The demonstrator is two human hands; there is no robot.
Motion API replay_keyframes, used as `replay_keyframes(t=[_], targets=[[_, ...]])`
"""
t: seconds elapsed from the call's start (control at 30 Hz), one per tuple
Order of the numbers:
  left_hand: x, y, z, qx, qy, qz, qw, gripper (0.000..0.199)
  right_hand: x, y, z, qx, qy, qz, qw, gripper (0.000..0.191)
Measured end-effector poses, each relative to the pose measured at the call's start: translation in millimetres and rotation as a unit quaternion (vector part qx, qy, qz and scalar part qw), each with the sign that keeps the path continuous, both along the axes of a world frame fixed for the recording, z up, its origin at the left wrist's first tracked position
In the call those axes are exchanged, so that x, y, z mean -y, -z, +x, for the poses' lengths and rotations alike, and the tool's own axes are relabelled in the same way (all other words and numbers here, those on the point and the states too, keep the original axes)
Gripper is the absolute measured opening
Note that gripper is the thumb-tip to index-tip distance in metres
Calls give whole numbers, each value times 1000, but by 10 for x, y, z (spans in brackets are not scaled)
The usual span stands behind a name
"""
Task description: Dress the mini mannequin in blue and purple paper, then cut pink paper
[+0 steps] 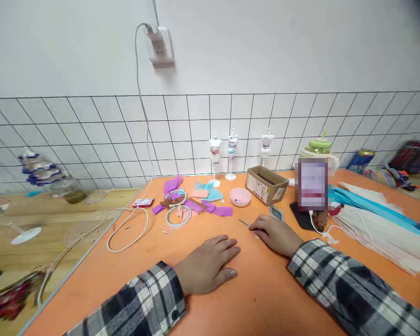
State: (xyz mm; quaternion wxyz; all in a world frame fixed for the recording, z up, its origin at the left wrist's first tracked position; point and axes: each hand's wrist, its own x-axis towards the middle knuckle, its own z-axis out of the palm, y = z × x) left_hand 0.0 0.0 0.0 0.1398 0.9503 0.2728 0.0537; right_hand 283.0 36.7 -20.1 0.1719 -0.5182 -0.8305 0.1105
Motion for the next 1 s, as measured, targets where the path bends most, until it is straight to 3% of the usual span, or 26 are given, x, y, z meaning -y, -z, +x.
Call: replay_keyframes(t=[1.0], targets=[[-21, -30, 30, 2, -5, -2, 1000, 55, 7, 22, 18, -4, -5, 13, 1000, 27]])
